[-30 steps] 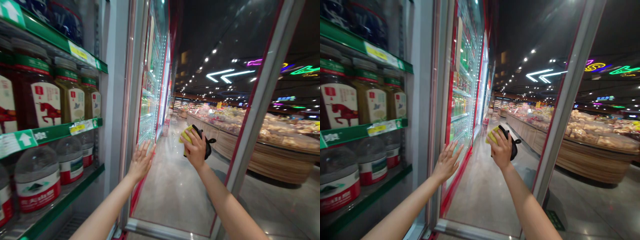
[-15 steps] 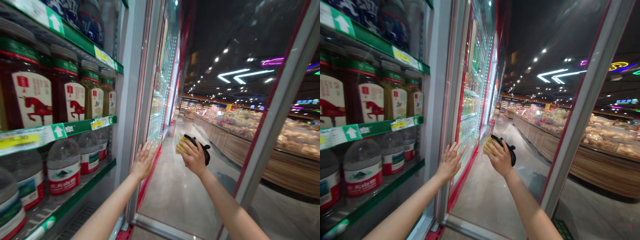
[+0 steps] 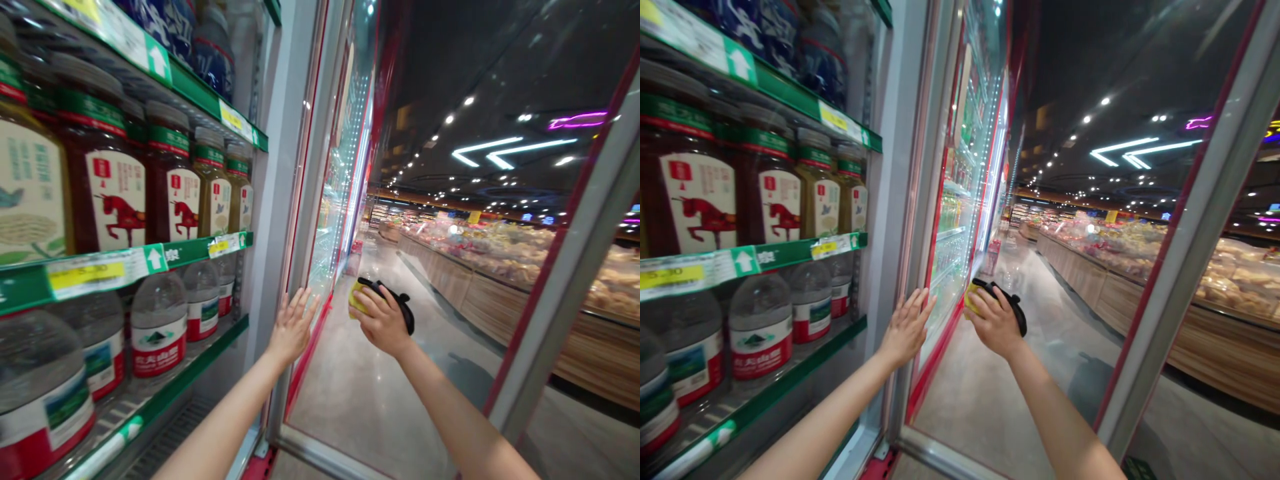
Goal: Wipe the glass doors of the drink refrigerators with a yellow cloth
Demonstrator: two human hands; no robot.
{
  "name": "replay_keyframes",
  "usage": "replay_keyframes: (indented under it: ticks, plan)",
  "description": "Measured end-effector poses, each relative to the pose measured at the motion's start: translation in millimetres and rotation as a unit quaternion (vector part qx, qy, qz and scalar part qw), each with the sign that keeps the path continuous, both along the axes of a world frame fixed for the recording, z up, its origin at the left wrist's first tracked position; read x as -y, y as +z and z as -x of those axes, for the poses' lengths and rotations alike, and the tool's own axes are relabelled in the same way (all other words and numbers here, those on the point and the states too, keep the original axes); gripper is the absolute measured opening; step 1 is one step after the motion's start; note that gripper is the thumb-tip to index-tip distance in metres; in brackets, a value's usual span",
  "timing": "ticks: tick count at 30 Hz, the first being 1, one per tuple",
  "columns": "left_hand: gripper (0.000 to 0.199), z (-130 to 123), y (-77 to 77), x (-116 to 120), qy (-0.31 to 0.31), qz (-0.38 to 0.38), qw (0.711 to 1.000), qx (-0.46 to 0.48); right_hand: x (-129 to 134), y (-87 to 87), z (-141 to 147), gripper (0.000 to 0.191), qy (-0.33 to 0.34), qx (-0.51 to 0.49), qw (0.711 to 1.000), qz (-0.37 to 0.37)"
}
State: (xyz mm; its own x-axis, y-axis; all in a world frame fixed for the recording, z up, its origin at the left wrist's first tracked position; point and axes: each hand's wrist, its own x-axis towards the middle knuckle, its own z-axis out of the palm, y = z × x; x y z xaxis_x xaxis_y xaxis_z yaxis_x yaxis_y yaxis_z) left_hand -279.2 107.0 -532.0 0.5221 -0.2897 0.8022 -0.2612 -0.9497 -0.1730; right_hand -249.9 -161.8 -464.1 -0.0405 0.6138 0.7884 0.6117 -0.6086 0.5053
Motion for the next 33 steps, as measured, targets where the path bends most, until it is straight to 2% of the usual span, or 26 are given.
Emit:
replay_keyframes:
  ticks: [3, 6, 8, 10, 13, 15, 18, 20, 22, 25, 27, 29, 31, 33]
  plan:
    - [0.077, 1, -0.7, -3, 0.002, -0.008, 1.000, 0.008, -9, 20.2, -6, 0.026, -0.024, 0.003, 0.994, -0.103]
    - [0.076, 5, -0.4, -4, 0.005, -0.012, 1.000, 0.014, -45, 32.1, -16, 0.028, -0.044, 0.000, 0.987, -0.152]
    - [0.077, 10, -0.4, -7, 0.006, -0.015, 1.000, 0.010, -68, 27.6, -20, 0.030, -0.044, -0.001, 0.989, -0.138]
    - [0.080, 14, -0.7, -10, 0.009, -0.015, 1.000, 0.002, -79, 15.9, -20, 0.031, -0.026, -0.005, 0.995, -0.094]
    - [0.084, 19, -1.6, -16, 0.012, -0.016, 1.000, -0.009, -71, 0.2, -18, 0.027, 0.021, -0.020, 1.000, -0.006]
    - [0.086, 21, -1.8, -20, 0.012, -0.022, 1.000, -0.014, -61, -1.0, -17, 0.024, 0.040, -0.029, 0.999, 0.017]
    - [0.085, 25, -1.2, -24, 0.013, -0.033, 0.999, -0.016, -62, 9.5, -19, 0.020, 0.033, -0.034, 0.998, -0.051]
    - [0.083, 28, -0.9, -25, 0.021, -0.035, 0.999, -0.017, -78, 15.8, -24, 0.019, 0.020, -0.030, 0.992, -0.122]
    - [0.083, 31, -1.2, -28, 0.031, -0.036, 0.999, -0.023, -100, 15.1, -30, 0.019, 0.011, -0.025, 0.987, -0.160]
    - [0.085, 35, -3.4, -34, 0.044, -0.038, 0.998, -0.031, -123, 1.0, -34, 0.019, 0.024, -0.017, 0.993, -0.115]
    - [0.086, 37, -4.9, -38, 0.048, -0.042, 0.997, -0.033, -126, -9.4, -34, 0.017, 0.045, -0.011, 0.997, -0.063]
    - [0.087, 36, -5.0, -40, 0.047, -0.049, 0.997, -0.032, -123, -11.6, -32, 0.017, 0.063, -0.013, 0.997, -0.042]
    - [0.088, 34, -2.6, -40, 0.047, -0.051, 0.997, -0.026, -119, -0.1, -31, 0.020, 0.082, -0.022, 0.995, -0.050]
    - [0.087, 30, 2.7, -38, 0.049, -0.048, 0.997, -0.016, -120, 26.0, -32, 0.024, 0.104, -0.025, 0.992, -0.071]
